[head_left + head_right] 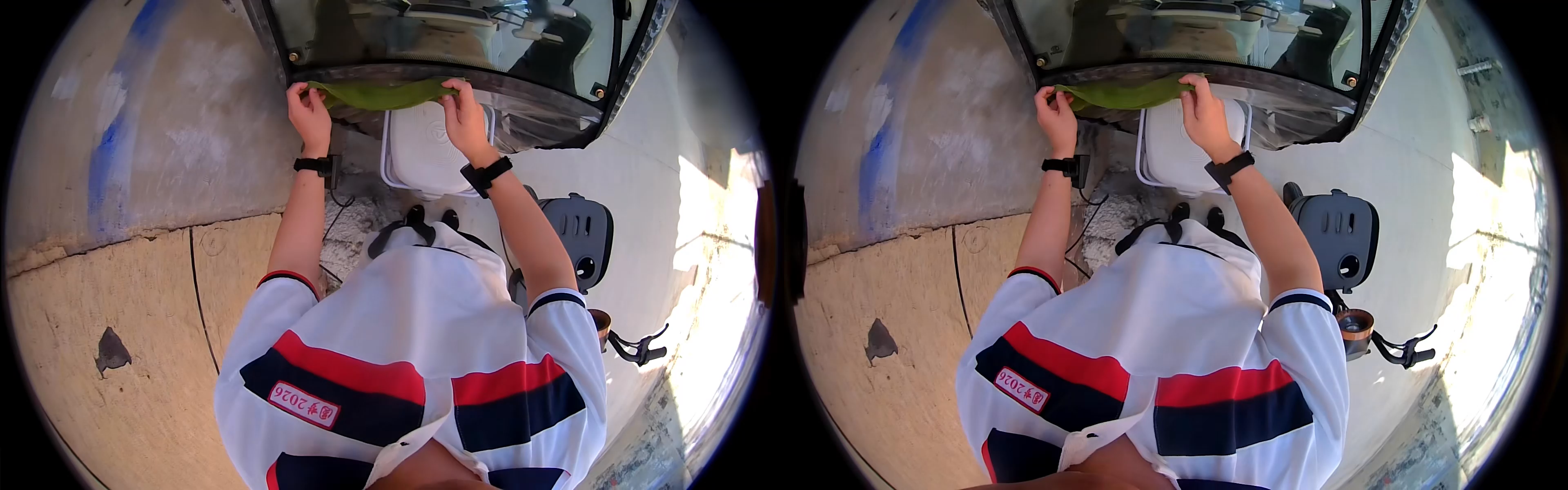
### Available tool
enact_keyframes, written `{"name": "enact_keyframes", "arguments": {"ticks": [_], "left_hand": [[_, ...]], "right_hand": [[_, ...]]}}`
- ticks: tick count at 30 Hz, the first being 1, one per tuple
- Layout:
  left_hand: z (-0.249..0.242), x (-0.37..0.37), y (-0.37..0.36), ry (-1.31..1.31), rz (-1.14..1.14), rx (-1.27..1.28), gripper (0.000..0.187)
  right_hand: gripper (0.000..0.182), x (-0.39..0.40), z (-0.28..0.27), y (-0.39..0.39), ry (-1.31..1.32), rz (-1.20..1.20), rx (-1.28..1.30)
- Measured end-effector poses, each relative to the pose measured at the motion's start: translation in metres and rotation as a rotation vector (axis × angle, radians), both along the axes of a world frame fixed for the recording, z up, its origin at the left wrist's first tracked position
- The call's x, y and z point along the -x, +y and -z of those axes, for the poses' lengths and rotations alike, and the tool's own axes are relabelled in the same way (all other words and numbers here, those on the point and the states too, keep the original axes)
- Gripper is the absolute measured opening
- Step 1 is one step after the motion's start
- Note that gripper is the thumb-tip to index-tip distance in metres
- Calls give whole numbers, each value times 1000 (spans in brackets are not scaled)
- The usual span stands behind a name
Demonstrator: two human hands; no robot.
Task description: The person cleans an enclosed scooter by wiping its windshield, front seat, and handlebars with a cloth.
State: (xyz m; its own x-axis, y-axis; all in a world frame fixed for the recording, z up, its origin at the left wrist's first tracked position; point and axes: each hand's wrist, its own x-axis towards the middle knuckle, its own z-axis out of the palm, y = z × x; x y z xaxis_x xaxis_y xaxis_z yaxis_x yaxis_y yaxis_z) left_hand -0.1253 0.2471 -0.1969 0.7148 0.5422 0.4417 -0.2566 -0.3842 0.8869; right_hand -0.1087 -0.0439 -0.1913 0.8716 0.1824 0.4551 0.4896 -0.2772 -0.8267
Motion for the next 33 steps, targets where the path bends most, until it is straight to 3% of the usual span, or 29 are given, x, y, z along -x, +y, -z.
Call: {"name": "enact_keyframes", "arguments": {"ticks": [3,6,19,26,33], "left_hand": [[5,-3,-9,-28,74,-26,14],[9,-9,-19,-2,193,-173,16],[3,-16,-77,-38,400,-275,16],[6,-21,-115,-2,506,-115,19],[3,-26,-147,-9,655,-88,22]], "right_hand": [[22,4,-8,0,29,-7,93],[23,5,-4,-4,-4,28,14],[24,14,6,-67,-18,464,-76],[26,22,10,-100,-19,567,-194],[28,31,11,-137,-33,715,-144]]}}
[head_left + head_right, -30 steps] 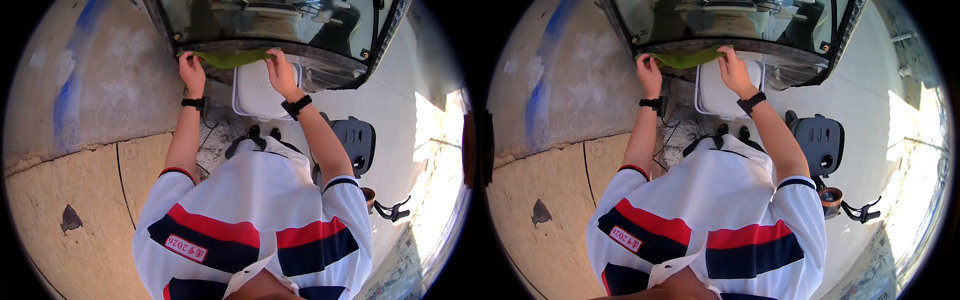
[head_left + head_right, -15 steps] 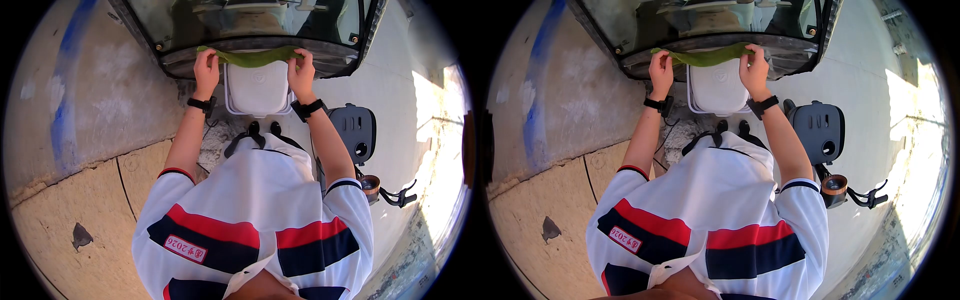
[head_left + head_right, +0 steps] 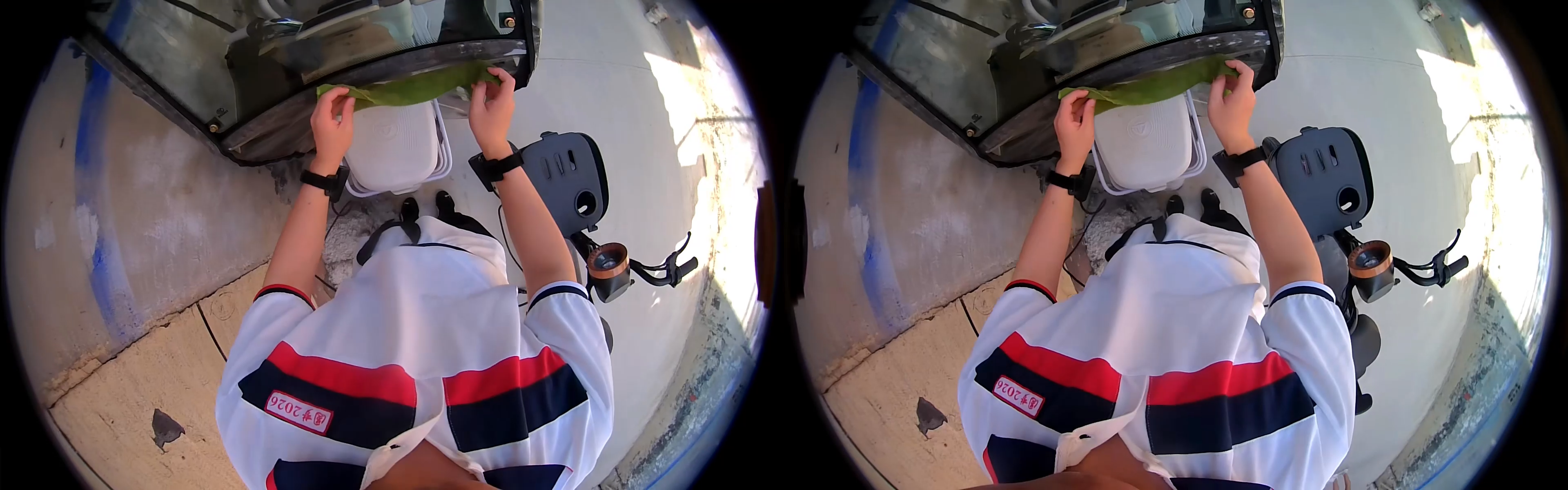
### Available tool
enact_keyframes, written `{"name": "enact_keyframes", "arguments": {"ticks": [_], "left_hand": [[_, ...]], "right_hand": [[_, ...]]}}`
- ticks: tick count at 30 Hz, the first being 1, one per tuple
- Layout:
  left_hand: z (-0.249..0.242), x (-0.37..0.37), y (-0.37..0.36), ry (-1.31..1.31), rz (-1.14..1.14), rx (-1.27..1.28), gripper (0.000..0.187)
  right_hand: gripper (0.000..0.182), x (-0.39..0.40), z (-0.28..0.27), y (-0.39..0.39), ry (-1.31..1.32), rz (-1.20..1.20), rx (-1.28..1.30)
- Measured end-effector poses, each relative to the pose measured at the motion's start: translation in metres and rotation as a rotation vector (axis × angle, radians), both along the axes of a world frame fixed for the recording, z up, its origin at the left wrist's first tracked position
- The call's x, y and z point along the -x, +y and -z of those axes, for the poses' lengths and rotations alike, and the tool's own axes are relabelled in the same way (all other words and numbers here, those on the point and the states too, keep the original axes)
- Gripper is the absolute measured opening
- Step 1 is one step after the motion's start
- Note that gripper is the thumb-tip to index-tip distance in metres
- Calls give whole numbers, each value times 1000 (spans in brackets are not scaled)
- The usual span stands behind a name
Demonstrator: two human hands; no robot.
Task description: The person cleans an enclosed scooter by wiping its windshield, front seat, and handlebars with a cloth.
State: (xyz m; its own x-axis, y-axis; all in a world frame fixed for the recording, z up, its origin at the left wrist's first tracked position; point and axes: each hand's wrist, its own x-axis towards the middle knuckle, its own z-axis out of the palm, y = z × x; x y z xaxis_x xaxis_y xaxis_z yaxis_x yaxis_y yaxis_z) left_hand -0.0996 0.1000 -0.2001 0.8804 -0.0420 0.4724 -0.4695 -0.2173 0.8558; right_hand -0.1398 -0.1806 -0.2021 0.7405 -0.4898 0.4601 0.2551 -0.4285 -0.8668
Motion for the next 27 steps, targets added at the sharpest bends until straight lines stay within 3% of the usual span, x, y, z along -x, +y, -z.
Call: {"name": "enact_keyframes", "arguments": {"ticks": [8,11,27], "left_hand": [[-2,-9,-52,38,186,-78,27],[-1,-14,-73,38,242,-61,29],[-24,-17,-168,64,443,-148,40]], "right_hand": [[29,14,1,-35,-7,161,-82],[29,24,0,-44,-11,208,0],[27,35,6,-61,-9,204,-21]]}}
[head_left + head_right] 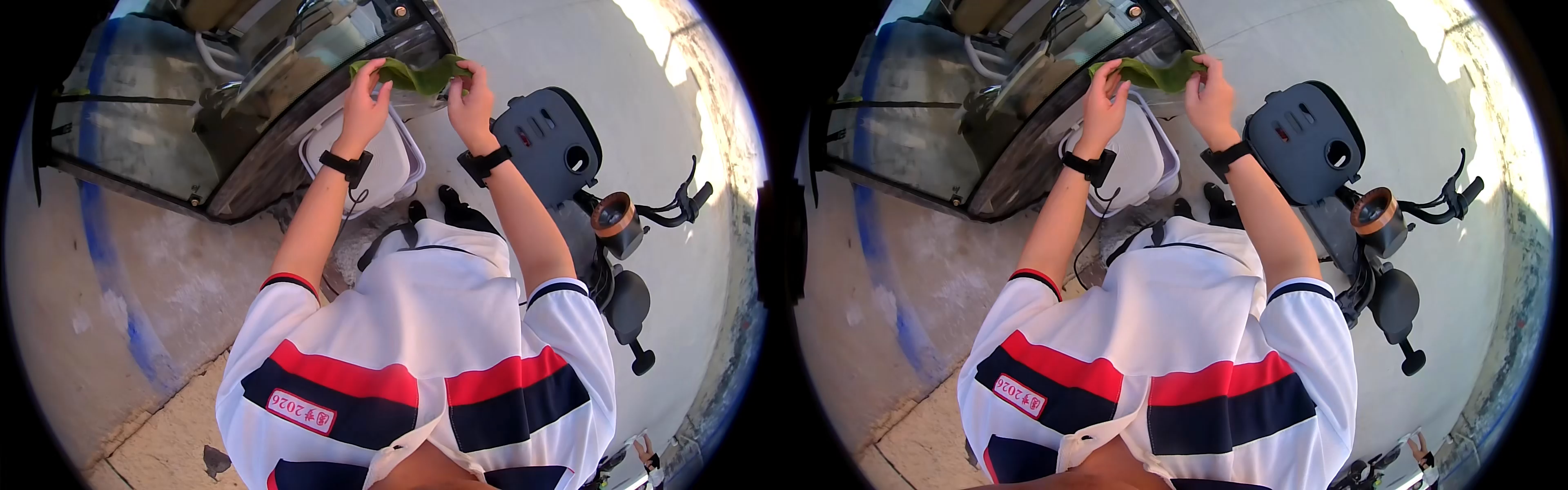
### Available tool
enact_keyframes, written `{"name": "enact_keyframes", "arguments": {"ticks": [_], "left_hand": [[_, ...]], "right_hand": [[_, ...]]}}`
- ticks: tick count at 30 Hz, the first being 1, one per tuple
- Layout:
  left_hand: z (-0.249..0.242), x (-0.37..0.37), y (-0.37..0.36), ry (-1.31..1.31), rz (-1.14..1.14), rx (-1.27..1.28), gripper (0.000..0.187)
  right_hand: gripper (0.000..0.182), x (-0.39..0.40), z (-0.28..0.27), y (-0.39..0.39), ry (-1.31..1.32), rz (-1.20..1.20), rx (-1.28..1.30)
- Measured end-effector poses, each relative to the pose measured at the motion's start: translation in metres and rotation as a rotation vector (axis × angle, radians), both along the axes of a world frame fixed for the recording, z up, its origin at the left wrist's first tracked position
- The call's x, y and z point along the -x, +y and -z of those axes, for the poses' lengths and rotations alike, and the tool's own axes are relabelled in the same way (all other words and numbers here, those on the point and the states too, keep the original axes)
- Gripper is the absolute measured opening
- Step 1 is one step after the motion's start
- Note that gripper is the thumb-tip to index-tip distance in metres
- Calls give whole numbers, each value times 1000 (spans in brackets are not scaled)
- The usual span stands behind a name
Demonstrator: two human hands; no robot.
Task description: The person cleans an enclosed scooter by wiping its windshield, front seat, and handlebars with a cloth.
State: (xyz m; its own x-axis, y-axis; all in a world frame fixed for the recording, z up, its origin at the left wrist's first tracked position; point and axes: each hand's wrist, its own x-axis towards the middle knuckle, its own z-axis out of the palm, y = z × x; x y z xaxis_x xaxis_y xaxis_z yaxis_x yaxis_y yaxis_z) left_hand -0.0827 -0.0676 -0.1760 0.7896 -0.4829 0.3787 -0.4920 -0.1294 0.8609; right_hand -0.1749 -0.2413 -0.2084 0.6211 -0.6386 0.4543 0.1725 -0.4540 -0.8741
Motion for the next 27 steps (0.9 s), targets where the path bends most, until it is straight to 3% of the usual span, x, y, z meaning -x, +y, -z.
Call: {"name": "enact_keyframes", "arguments": {"ticks": [18,27], "left_hand": [[-5,-9,-72,-29,159,-59,45],[-10,-8,-54,-149,150,-198,44]], "right_hand": [[26,7,-13,-12,-27,0,55],[25,-2,-12,-13,-39,18,26]]}}
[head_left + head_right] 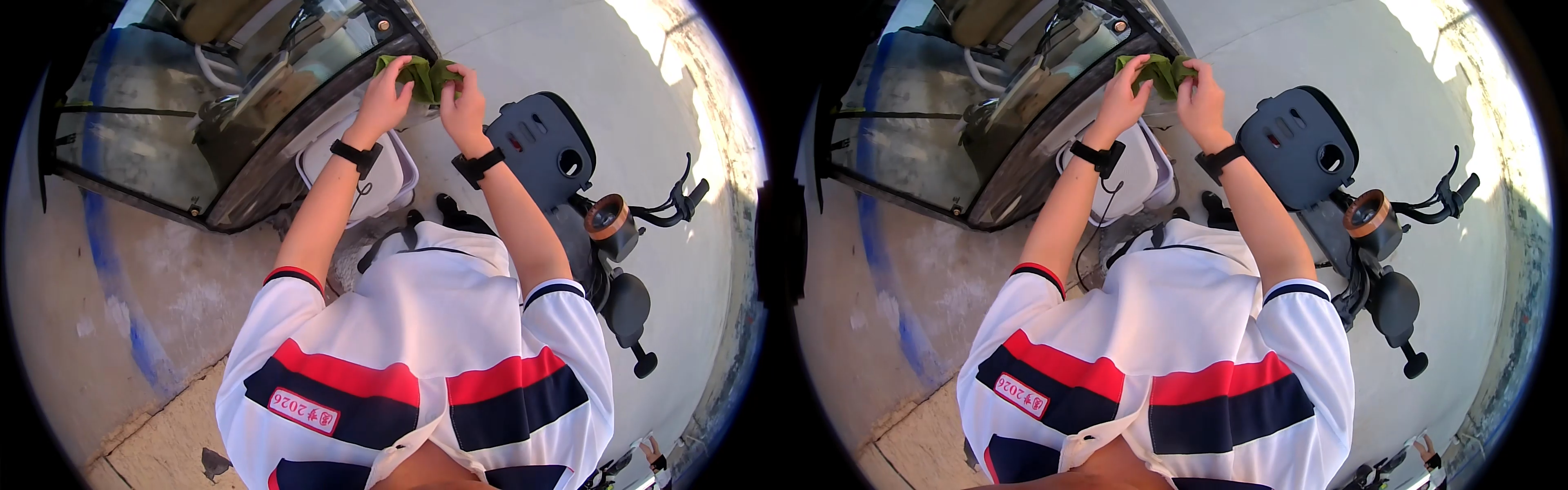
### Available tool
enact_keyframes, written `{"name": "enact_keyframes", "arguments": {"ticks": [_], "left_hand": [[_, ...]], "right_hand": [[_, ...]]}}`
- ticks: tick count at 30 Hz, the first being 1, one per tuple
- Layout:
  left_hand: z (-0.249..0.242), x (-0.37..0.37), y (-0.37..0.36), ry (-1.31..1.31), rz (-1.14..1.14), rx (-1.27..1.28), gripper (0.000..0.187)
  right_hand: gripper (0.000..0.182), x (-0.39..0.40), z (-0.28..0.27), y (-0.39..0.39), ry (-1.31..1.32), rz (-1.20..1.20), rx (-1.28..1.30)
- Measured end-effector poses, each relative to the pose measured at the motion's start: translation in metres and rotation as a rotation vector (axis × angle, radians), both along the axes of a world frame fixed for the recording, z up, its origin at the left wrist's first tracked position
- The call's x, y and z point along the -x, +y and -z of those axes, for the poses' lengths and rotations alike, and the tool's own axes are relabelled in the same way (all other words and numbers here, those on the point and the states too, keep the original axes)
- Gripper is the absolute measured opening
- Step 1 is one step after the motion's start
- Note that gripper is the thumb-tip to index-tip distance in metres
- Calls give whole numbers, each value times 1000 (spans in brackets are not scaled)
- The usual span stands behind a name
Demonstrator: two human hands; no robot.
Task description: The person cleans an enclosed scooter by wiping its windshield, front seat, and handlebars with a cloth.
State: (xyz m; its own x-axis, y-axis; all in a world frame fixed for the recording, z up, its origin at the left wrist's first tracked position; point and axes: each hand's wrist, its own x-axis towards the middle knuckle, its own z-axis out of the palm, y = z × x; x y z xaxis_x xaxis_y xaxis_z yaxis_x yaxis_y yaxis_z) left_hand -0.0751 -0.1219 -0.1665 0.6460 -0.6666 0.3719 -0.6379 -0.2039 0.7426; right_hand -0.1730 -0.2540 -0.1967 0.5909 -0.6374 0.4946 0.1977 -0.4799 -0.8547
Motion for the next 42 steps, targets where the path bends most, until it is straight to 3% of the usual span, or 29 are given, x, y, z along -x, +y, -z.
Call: {"name": "enact_keyframes", "arguments": {"ticks": [8,20,23,26,29,33,39,42], "left_hand": [[-17,19,79,47,-181,-67,44],[-18,32,151,-15,-364,-87,39],[-17,33,163,-21,-386,-86,38],[-17,34,171,-30,-392,-64,38],[-16,33,183,-38,-410,-107,38],[-18,35,188,-25,-416,-77,38],[-17,34,196,-32,-408,-66,38],[-16,33,200,-31,-404,-55,38]], "right_hand": [[31,-24,-11,5,-133,-74,39],[55,-34,53,40,180,-199,249],[58,-28,68,39,383,-274,249],[59,-24,75,40,377,-276,223],[61,-24,48,43,100,-198,347],[63,-33,27,44,31,-146,286],[62,-31,44,45,281,-365,302],[64,-32,45,43,273,-354,351]]}}
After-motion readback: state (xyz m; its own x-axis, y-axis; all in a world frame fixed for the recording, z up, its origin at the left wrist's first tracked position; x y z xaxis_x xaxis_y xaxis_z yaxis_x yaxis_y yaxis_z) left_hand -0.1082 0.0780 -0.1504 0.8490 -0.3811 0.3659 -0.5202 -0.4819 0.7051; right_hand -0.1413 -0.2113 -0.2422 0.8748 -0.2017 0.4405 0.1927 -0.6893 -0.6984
